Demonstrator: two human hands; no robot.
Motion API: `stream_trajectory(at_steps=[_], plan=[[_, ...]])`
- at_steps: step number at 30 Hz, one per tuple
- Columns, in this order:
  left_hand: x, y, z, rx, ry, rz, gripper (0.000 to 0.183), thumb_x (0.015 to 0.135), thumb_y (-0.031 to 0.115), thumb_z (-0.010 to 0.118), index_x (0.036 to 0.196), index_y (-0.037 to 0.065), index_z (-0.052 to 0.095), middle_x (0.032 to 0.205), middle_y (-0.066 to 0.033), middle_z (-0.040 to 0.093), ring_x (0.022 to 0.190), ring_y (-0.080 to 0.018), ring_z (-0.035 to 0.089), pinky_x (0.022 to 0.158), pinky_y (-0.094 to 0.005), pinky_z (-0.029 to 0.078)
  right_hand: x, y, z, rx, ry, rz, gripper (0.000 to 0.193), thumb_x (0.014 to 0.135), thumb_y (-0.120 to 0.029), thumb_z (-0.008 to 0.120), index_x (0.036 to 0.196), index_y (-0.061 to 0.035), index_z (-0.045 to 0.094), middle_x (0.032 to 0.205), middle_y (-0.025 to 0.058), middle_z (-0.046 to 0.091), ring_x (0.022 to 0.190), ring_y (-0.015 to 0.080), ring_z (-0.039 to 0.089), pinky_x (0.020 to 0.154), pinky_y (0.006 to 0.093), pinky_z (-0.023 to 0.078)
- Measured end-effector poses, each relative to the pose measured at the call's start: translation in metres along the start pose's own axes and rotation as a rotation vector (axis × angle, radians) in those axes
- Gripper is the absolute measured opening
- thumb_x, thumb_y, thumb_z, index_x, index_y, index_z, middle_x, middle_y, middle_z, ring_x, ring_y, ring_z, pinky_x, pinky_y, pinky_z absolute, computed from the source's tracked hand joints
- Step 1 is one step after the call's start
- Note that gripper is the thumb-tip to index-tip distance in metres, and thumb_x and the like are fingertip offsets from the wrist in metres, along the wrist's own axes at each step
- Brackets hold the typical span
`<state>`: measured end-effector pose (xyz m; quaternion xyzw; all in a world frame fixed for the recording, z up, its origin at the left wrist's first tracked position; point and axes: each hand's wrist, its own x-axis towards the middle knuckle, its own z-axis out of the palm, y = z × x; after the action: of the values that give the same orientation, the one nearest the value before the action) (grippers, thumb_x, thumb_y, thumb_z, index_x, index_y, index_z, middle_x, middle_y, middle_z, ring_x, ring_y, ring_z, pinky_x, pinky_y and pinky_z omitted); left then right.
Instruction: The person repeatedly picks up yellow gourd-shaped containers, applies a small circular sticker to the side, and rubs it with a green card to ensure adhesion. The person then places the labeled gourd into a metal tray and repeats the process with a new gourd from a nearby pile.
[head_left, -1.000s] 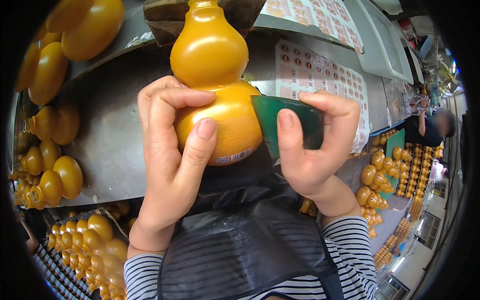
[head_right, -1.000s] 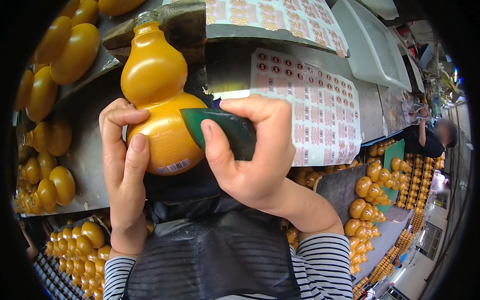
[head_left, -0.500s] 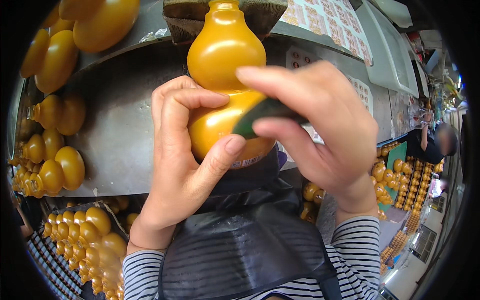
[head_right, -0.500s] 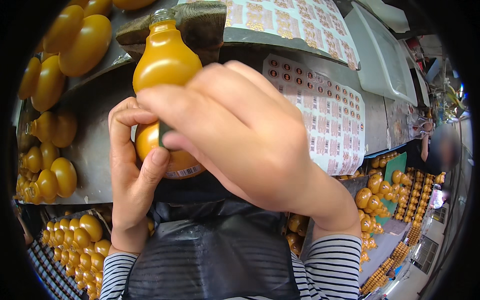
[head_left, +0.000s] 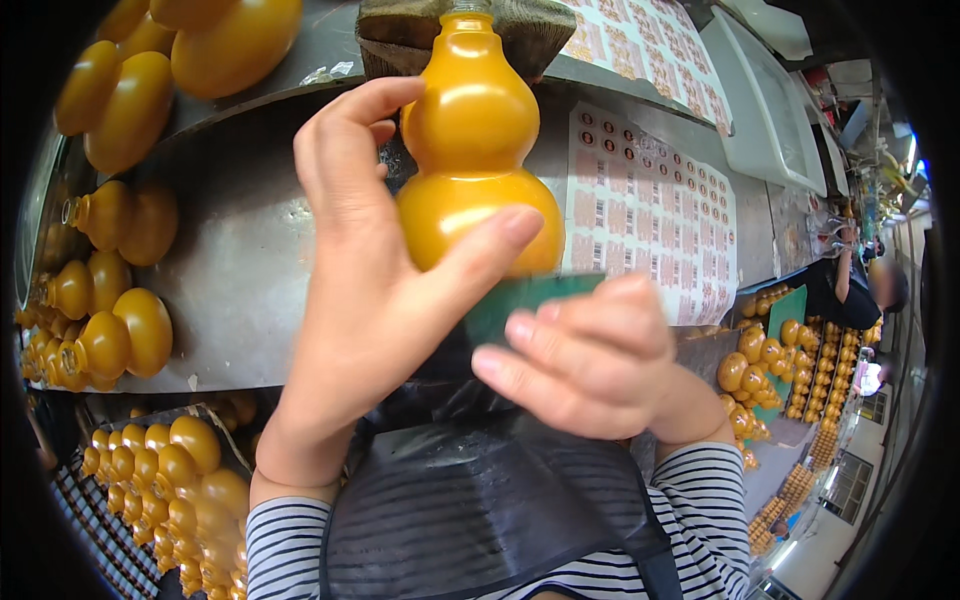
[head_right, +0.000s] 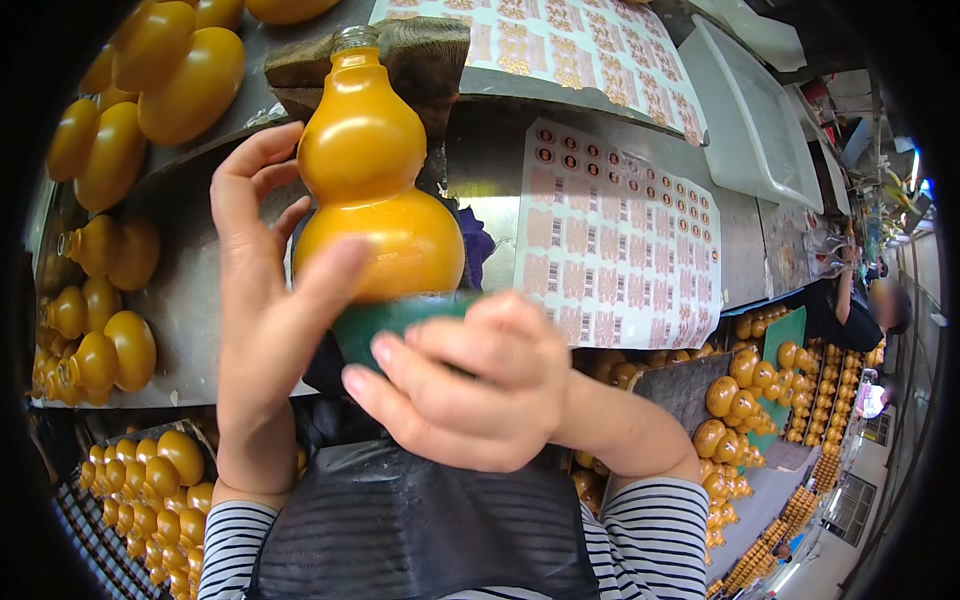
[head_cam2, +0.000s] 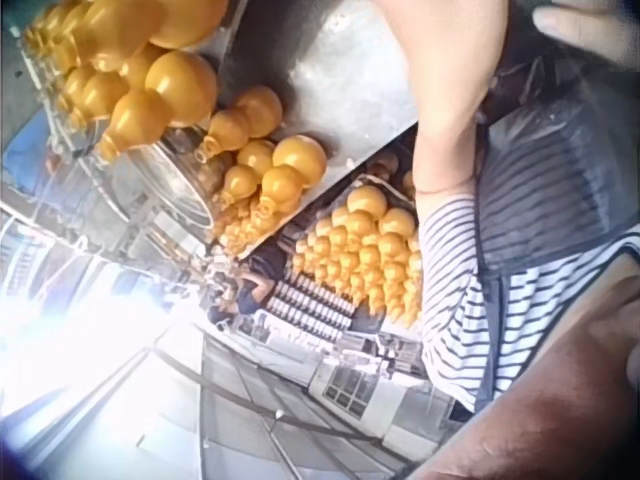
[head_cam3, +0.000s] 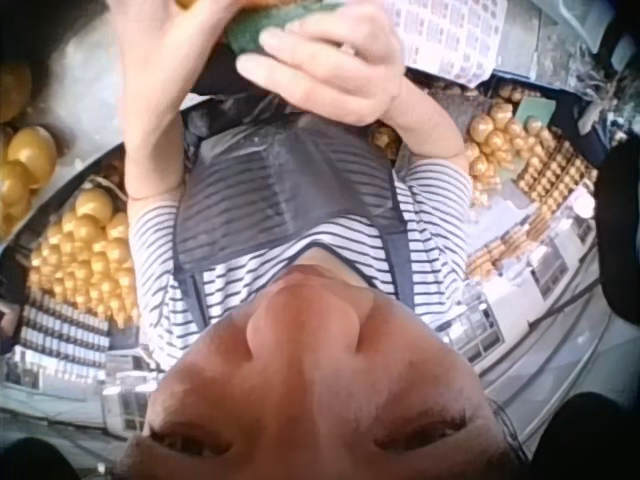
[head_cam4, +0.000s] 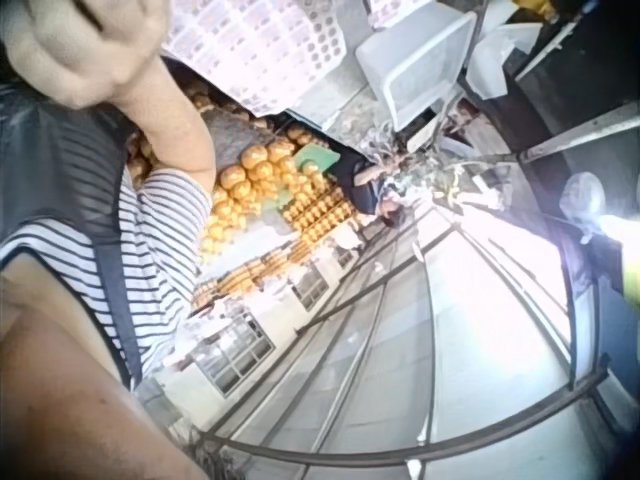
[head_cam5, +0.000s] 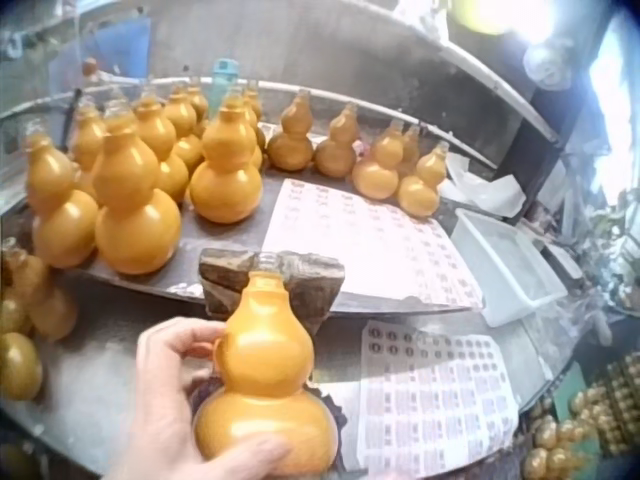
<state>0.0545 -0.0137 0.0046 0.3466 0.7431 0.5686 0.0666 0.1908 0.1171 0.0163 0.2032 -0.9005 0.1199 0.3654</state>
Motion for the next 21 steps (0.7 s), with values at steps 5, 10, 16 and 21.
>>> stream_trajectory(at_steps=[5, 10, 16, 21], plan=[[0.001, -0.013, -0.006, -0.101, -0.055, 0.037, 0.057, 0.088, 0.012, 0.059, 0.139, 0.001, 0.037, 0.137, -0.0127, 0.041, 0.127, -0.0242, 0.038, 0.108, -0.036, 0.034, 0.0, -0.009, -0.011, 0.095, -0.003, 0.182, 0.023, 0.065, -0.015, 0.072, 0.088, -0.012, 0.073, 0.086, -0.0015, 0.063, 0.076, 0.0133, 0.056, 0.059, 0.0242, 0.039], [-0.003, -0.017, -0.012, -0.599, -0.061, -0.115, 0.04, 0.097, 0.006, 0.045, 0.136, -0.001, 0.044, 0.134, -0.0106, 0.05, 0.127, -0.0183, 0.044, 0.108, -0.0316, 0.033, 0.017, -0.02, 0.033, -0.045, 0.099, 0.037, 0.014, 0.068, -0.011, 0.072, 0.082, -0.0103, 0.071, 0.077, -0.0026, 0.056, 0.07, 0.0129, 0.054, 0.057, 0.0233, 0.039], [-0.032, -0.039, -0.027, -0.234, -0.233, 0.141, 0.128, 0.056, 0.05, 0.088, 0.148, -0.001, 0.015, 0.149, -0.0195, 0.031, 0.139, -0.0301, 0.032, 0.116, -0.0413, 0.022, -0.013, -0.021, 0.01, 0.5, 0.071, 0.425, 0.03, 0.064, -0.003, 0.078, 0.092, -0.0098, 0.073, 0.085, 0.0002, 0.069, 0.073, 0.0188, 0.063, 0.067, 0.0308, 0.052], [-0.037, -0.03, -0.007, -0.047, -0.142, 0.012, 0.09, 0.061, -0.011, 0.071, 0.139, 0.007, 0.029, 0.139, -0.0181, 0.04, 0.129, -0.0305, 0.044, 0.108, -0.0401, 0.036, -0.067, 0.026, -0.038, 1.08, 0.165, 1.201, 0.014, 0.091, -0.007, 0.064, 0.103, -0.0076, 0.057, 0.103, 0.0035, 0.057, 0.092, 0.0084, 0.056, 0.082, 0.0238, 0.046]])
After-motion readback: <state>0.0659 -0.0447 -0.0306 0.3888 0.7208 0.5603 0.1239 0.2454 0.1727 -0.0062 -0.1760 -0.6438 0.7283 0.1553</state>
